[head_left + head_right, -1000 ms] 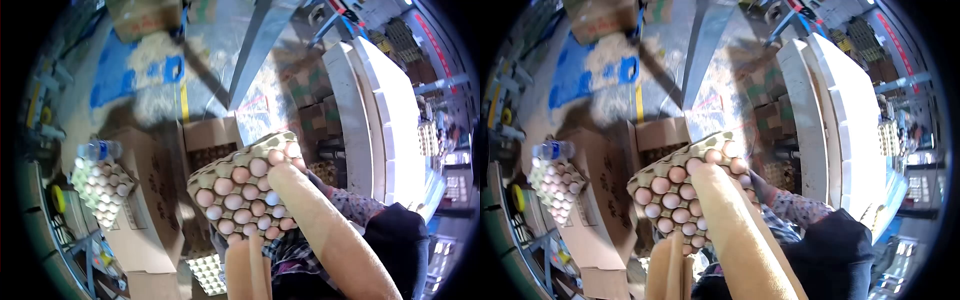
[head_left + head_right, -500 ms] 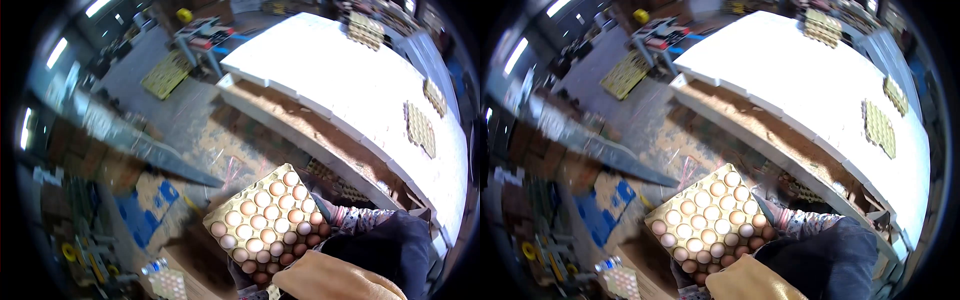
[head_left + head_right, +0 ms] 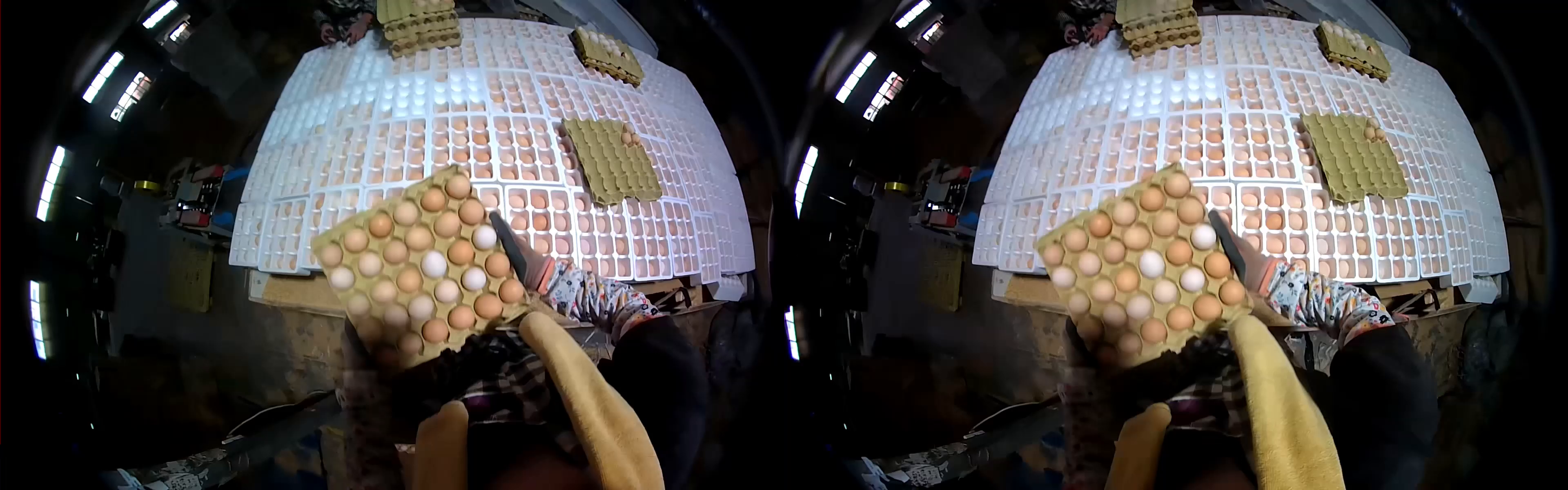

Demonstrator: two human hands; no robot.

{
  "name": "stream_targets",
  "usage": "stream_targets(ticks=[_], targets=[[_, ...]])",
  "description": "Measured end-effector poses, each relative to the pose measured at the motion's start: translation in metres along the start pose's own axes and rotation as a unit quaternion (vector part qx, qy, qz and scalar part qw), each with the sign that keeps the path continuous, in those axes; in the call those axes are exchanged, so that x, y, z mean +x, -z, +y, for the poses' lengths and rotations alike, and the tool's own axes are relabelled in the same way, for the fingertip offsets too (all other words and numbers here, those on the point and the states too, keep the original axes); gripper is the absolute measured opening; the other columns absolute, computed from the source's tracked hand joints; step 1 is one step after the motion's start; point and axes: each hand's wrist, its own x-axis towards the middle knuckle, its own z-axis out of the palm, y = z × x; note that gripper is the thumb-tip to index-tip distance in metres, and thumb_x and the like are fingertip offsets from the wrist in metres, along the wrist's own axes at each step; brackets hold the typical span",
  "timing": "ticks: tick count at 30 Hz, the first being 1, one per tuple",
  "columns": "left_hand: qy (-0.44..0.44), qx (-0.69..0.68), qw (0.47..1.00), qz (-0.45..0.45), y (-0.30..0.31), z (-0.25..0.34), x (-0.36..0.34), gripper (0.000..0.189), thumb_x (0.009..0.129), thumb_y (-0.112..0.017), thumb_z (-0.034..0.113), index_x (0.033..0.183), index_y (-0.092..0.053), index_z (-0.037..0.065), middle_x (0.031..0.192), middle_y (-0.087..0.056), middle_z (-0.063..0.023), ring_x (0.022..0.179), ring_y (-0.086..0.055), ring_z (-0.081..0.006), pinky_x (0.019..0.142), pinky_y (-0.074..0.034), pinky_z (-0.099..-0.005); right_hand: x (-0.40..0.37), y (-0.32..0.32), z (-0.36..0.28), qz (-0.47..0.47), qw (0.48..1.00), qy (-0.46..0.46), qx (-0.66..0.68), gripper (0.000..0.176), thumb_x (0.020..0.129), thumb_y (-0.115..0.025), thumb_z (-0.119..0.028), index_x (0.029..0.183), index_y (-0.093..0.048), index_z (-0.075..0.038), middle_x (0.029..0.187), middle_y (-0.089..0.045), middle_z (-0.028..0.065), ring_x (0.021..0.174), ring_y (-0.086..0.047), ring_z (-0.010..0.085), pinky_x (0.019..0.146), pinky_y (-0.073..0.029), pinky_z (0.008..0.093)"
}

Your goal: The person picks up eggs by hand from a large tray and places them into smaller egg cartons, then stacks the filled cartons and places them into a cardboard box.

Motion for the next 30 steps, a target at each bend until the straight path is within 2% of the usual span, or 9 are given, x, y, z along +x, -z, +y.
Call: stream_targets(ticks=[6,8,11,12,15,19,21,26,30], targets=[[0.072,0.040,0.994,-0.074,0.029,0.050,0.201,0.038,0.098,-0.049,0.021,0.131,-0.045,0.004,0.121,-0.058,-0.0103,0.107,-0.060,-0.0220,0.089,-0.053,-0.0371,0.039,0.028,-0.008,0.040,0.933,0.146,-0.327,0.094,0.082,-0.072,-0.023,0.151,-0.014,-0.001,0.151,-0.030,0.0171,0.138,-0.033,0.0274,0.113,-0.025,0.0370],[0.091,0.073,0.991,-0.068,0.055,0.048,0.245,0.037,0.098,-0.049,0.020,0.130,-0.046,0.003,0.121,-0.058,-0.0100,0.107,-0.059,-0.0216,0.089,-0.052,-0.0360,0.035,-0.004,-0.018,0.132,0.982,-0.014,-0.137,0.061,0.096,-0.049,-0.028,0.147,-0.025,-0.005,0.143,-0.042,0.0103,0.128,-0.044,0.0208,0.107,-0.036,0.0345],[0.105,0.114,0.985,-0.082,0.071,0.042,0.284,0.035,0.098,-0.049,0.019,0.129,-0.047,0.003,0.121,-0.058,-0.0095,0.107,-0.059,-0.0209,0.090,-0.052,-0.0343,0.015,0.004,0.038,0.213,0.862,0.063,-0.456,0.054,0.099,-0.049,-0.023,0.145,-0.032,-0.003,0.140,-0.048,0.0096,0.123,-0.050,0.0240,0.107,-0.037,0.0340],[0.108,0.132,0.982,-0.083,0.076,0.039,0.289,0.035,0.098,-0.049,0.018,0.128,-0.048,0.003,0.120,-0.058,-0.0093,0.107,-0.059,-0.0206,0.090,-0.051,-0.0337,0.010,0.006,0.032,0.226,0.928,-0.040,-0.292,0.058,0.095,-0.054,-0.020,0.145,-0.032,-0.002,0.141,-0.046,0.0126,0.126,-0.047,0.0267,0.107,-0.035,0.0357],[0.096,0.161,0.979,-0.079,0.097,0.030,0.298,0.034,0.097,-0.050,0.017,0.127,-0.049,0.002,0.120,-0.058,-0.0088,0.106,-0.059,-0.0200,0.090,-0.051,-0.0319,0.064,-0.029,-0.047,0.400,0.844,-0.078,-0.349,0.051,0.088,-0.066,-0.023,0.132,-0.050,-0.002,0.121,-0.059,0.0170,0.112,-0.058,0.0264,0.094,-0.046,0.0347],[0.047,0.196,0.977,-0.062,0.124,0.022,0.290,0.032,0.097,-0.050,0.015,0.126,-0.051,0.001,0.120,-0.059,-0.0081,0.106,-0.058,-0.0191,0.090,-0.050,-0.0296,0.124,-0.057,-0.094,0.178,0.883,-0.064,-0.429,0.048,0.081,-0.069,-0.021,0.126,-0.056,-0.008,0.108,-0.060,0.0156,0.097,-0.062,0.0298,0.086,-0.049,0.0394],[0.037,0.210,0.976,-0.051,0.126,0.034,0.290,0.031,0.097,-0.050,0.014,0.125,-0.052,0.001,0.120,-0.059,-0.0077,0.106,-0.058,-0.0186,0.091,-0.049,-0.0285,0.133,-0.064,-0.083,0.065,0.759,-0.024,-0.647,0.050,0.073,-0.072,-0.018,0.120,-0.058,-0.010,0.100,-0.059,0.0143,0.097,-0.058,0.0353,0.083,-0.047,0.0455],[-0.186,0.363,0.912,-0.039,0.046,0.097,0.282,0.029,0.093,-0.059,0.014,0.116,-0.059,-0.004,0.104,-0.065,-0.0126,0.091,-0.062,-0.0212,0.081,-0.049,-0.0316,0.132,-0.056,-0.083,0.058,0.828,-0.064,-0.554,0.048,0.070,-0.075,-0.013,0.115,-0.059,-0.009,0.100,-0.061,0.0126,0.095,-0.058,0.0337,0.084,-0.047,0.0437],[-0.232,0.473,0.845,-0.098,-0.034,0.113,0.278,0.037,0.093,-0.058,0.012,0.125,-0.053,-0.005,0.120,-0.058,-0.0134,0.110,-0.055,-0.0206,0.097,-0.043,-0.0318,0.118,-0.062,-0.087,0.218,0.961,-0.092,-0.143,0.041,0.077,-0.073,-0.007,0.114,-0.057,-0.002,0.098,-0.063,0.0049,0.088,-0.059,0.0149,0.079,-0.048,0.0284]])
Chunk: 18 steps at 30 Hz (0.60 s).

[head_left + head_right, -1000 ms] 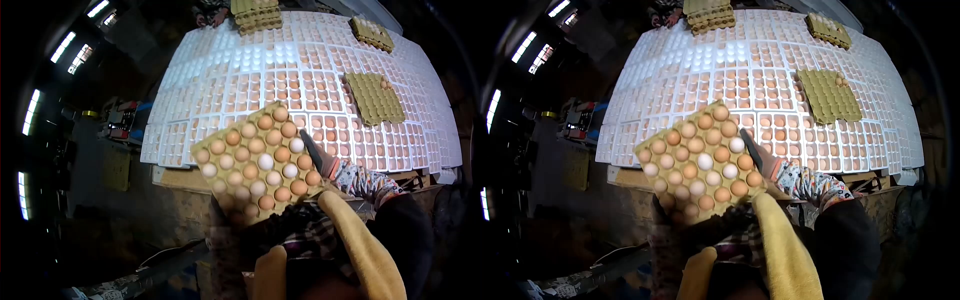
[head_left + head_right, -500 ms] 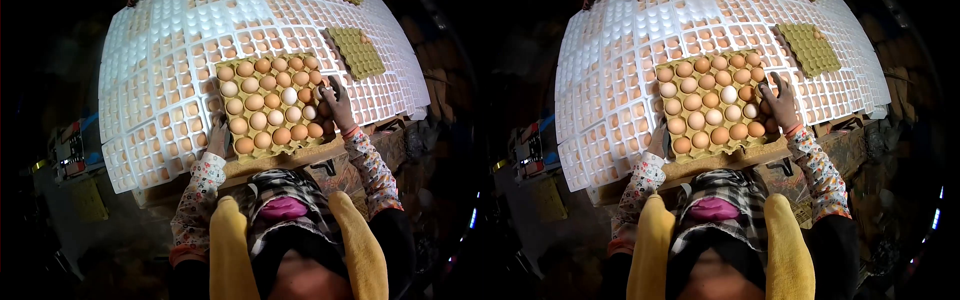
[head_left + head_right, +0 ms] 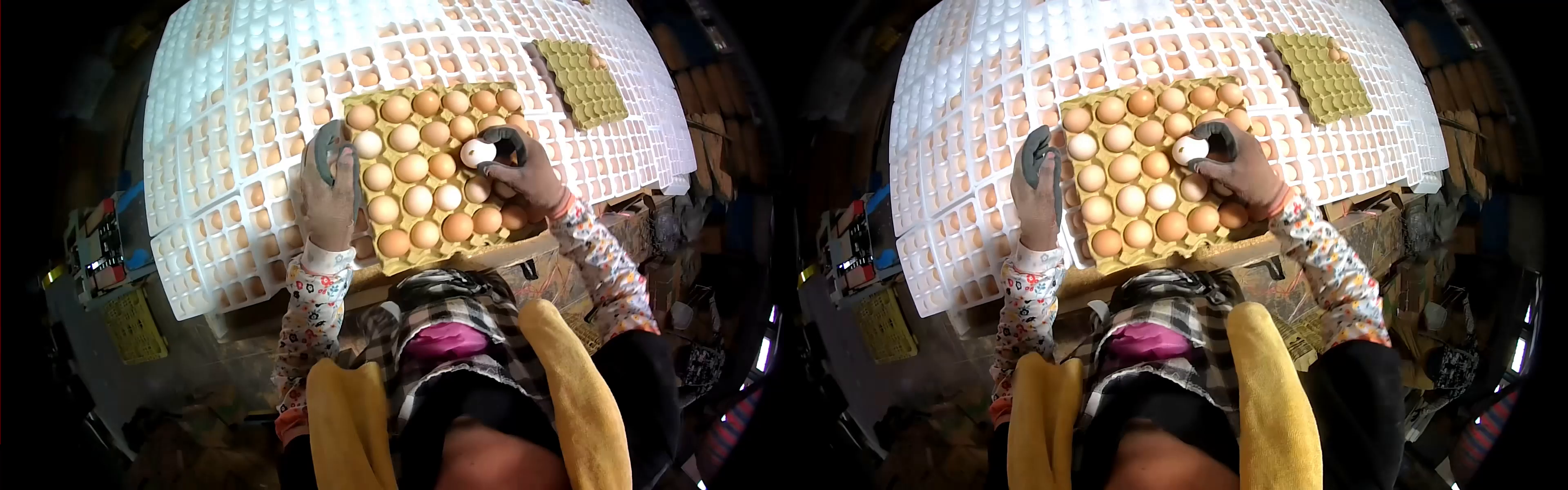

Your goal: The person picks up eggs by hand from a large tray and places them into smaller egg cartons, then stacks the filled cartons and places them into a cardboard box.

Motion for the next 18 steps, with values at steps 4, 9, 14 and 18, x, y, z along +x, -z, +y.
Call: stream_targets(ticks=[4,9,14,18], targets=[[-0.095,0.265,0.959,-0.024,-0.039,-0.011,0.016,0.057,0.088,-0.061,0.012,0.139,-0.038,0.000,0.136,-0.044,-0.0222,0.126,-0.042,-0.0324,0.106,-0.035,-0.0409,-0.014,0.021,0.018,0.032,0.977,-0.010,0.212,0.048,0.079,-0.073,-0.006,0.122,-0.053,-0.001,0.106,-0.061,0.0063,0.096,-0.059,0.0126,0.084,-0.049,0.0269],[0.072,-0.002,0.994,-0.081,-0.050,-0.017,0.015,0.069,0.091,-0.053,0.009,0.150,-0.017,0.003,0.146,-0.035,-0.0187,0.125,-0.045,-0.0283,0.103,-0.039,-0.0391,0.008,0.130,0.078,0.264,0.917,-0.038,0.298,0.038,0.083,-0.069,-0.009,0.117,-0.056,0.001,0.094,-0.064,0.0060,0.078,-0.060,0.0119,0.067,-0.050,0.0242],[0.042,0.095,0.993,-0.059,-0.058,-0.012,0.021,0.068,0.089,-0.052,0.004,0.149,-0.021,0.001,0.145,-0.037,-0.0166,0.124,-0.043,-0.0236,0.101,-0.038,-0.0340,0.062,0.302,0.248,0.547,0.831,-0.060,0.082,0.027,0.078,-0.078,-0.020,0.092,-0.068,0.001,0.084,-0.068,0.0060,0.074,-0.062,0.0143,0.070,-0.050,0.0285],[0.002,0.220,0.975,-0.038,-0.051,-0.013,0.019,0.070,0.085,-0.063,0.010,0.144,-0.028,-0.004,0.144,-0.037,-0.0209,0.131,-0.038,-0.0324,0.109,-0.031,-0.0398,0.072,0.318,0.235,0.439,0.868,-0.120,0.196,0.046,0.083,-0.073,-0.018,0.119,-0.054,0.002,0.096,-0.065,0.0101,0.083,-0.063,0.0145,0.064,-0.051,0.0247]])
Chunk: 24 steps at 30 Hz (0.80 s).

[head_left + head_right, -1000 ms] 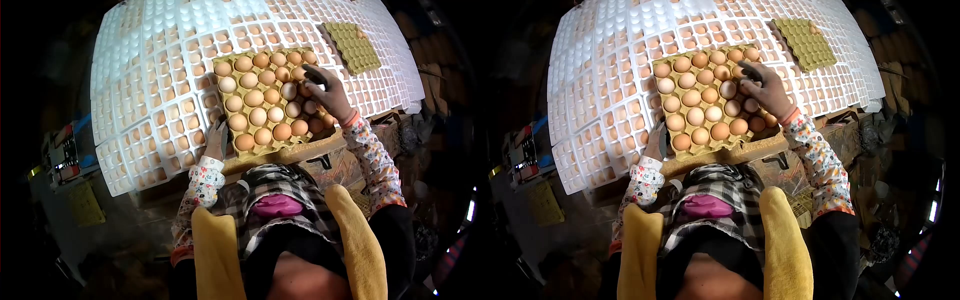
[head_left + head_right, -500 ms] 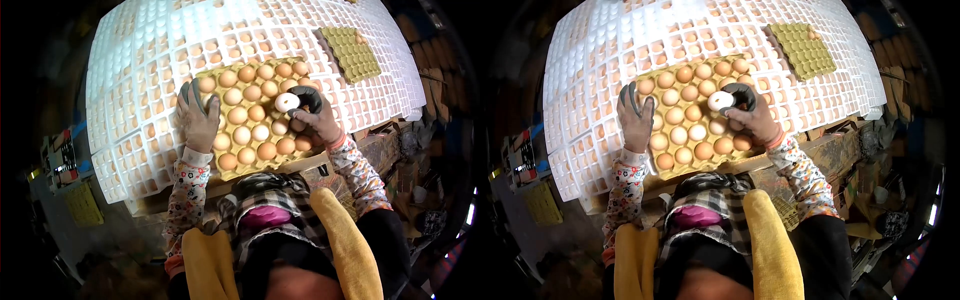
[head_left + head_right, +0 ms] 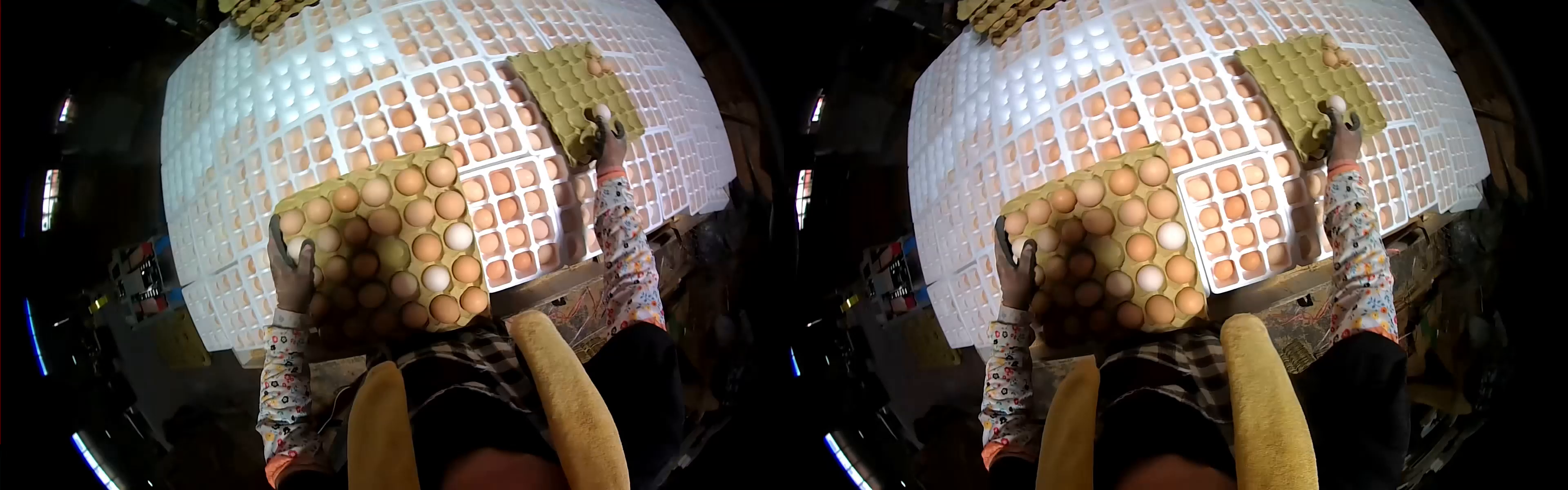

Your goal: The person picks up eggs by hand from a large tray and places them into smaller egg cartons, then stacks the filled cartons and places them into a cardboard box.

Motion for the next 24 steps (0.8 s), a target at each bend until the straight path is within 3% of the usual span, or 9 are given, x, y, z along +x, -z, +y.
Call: stream_targets(ticks=[1,5,10,13,16,18,20,22,24], targets=[[-0.059,0.233,0.970,0.024,0.004,0.017,0.002,0.075,0.081,-0.068,0.014,0.142,-0.030,-0.005,0.140,-0.040,-0.0232,0.126,-0.040,-0.0387,0.107,-0.032,-0.0439,-0.008,-0.005,0.001,0.043,0.998,0.036,0.021,0.051,0.084,-0.071,-0.017,0.126,-0.049,0.003,0.101,-0.063,0.0104,0.088,-0.063,0.0147,0.066,-0.052,0.0245],[-0.249,0.165,0.952,-0.059,-0.023,0.104,0.040,0.057,0.078,-0.069,0.012,0.131,-0.050,0.005,0.116,-0.055,-0.0186,0.108,-0.053,-0.0366,0.098,-0.041,-0.0445,-0.146,-0.068,-0.052,-0.214,0.973,0.068,-0.042,0.046,0.089,-0.065,-0.013,0.129,-0.050,0.003,0.107,-0.062,0.0078,0.098,-0.060,0.0123,0.081,-0.050,0.0250],[-0.360,0.298,0.852,-0.237,-0.083,0.013,0.070,0.054,0.075,-0.072,0.025,0.124,-0.056,0.011,0.100,-0.066,-0.0114,0.099,-0.058,-0.0327,0.092,-0.040,-0.0460,-0.239,-0.195,-0.024,-0.439,0.797,0.339,-0.237,0.067,0.074,-0.072,-0.027,0.134,-0.050,-0.009,0.112,-0.062,0.0176,0.093,-0.062,0.0293,0.081,-0.051,0.0398],[-0.339,0.228,0.868,-0.283,-0.065,-0.019,0.064,0.059,0.070,-0.077,0.020,0.124,-0.055,0.008,0.108,-0.064,-0.0143,0.101,-0.059,-0.0311,0.094,-0.042,-0.0429,-0.251,-0.242,0.033,-0.547,0.669,0.304,-0.401,0.044,0.079,-0.064,-0.030,0.117,-0.058,-0.009,0.095,-0.065,0.0186,0.094,-0.062,0.0364,0.083,-0.048,0.0456],[-0.185,-0.078,0.968,-0.148,-0.018,-0.098,0.054,0.044,0.086,-0.062,0.026,0.124,-0.054,0.005,0.101,-0.058,-0.0057,0.096,-0.056,-0.0211,0.077,-0.048,-0.0333,-0.290,-0.270,0.077,-0.523,0.636,0.347,-0.450,0.041,0.084,-0.058,-0.027,0.122,-0.056,-0.012,0.098,-0.064,0.0151,0.095,-0.063,0.0332,0.081,-0.048,0.0443],[0.234,-0.430,0.868,-0.086,0.014,-0.131,0.053,0.026,0.083,-0.065,0.007,0.107,-0.058,-0.002,0.105,-0.056,-0.0095,0.082,-0.055,-0.0183,0.066,-0.049,-0.0275,-0.308,-0.284,0.104,-0.541,0.587,0.378,-0.468,0.046,0.085,-0.056,-0.025,0.130,-0.051,-0.014,0.097,-0.065,0.0133,0.094,-0.063,0.0309,0.079,-0.049,0.0428],[0.139,-0.160,0.954,-0.213,0.033,-0.146,0.060,0.032,0.082,-0.069,0.015,0.107,-0.059,-0.001,0.092,-0.057,-0.0057,0.076,-0.056,-0.0185,0.066,-0.049,-0.0291,-0.318,-0.282,0.093,-0.526,0.695,0.319,-0.373,0.043,0.083,-0.061,-0.027,0.123,-0.057,-0.010,0.100,-0.066,0.0139,0.094,-0.064,0.0296,0.083,-0.050,0.0405],[-0.146,0.266,0.916,-0.262,0.028,-0.130,0.054,0.049,0.075,-0.076,0.029,0.111,-0.060,0.001,0.094,-0.061,-0.0141,0.081,-0.061,-0.0287,0.073,-0.051,-0.0382,-0.322,-0.270,0.087,-0.485,0.855,0.119,-0.142,0.041,0.082,-0.065,-0.029,0.116,-0.060,-0.008,0.103,-0.067,0.0136,0.096,-0.065,0.0273,0.086,-0.050,0.0407],[-0.138,0.396,0.862,-0.286,0.013,-0.144,0.047,0.061,0.069,-0.079,0.038,0.116,-0.060,0.005,0.104,-0.061,-0.0207,0.094,-0.060,-0.0385,0.088,-0.048,-0.0425,-0.332,-0.294,0.091,-0.497,0.866,-0.060,0.022,0.041,0.082,-0.066,-0.031,0.114,-0.061,-0.007,0.103,-0.068,0.0135,0.097,-0.065,0.0262,0.088,-0.050,0.0415]])
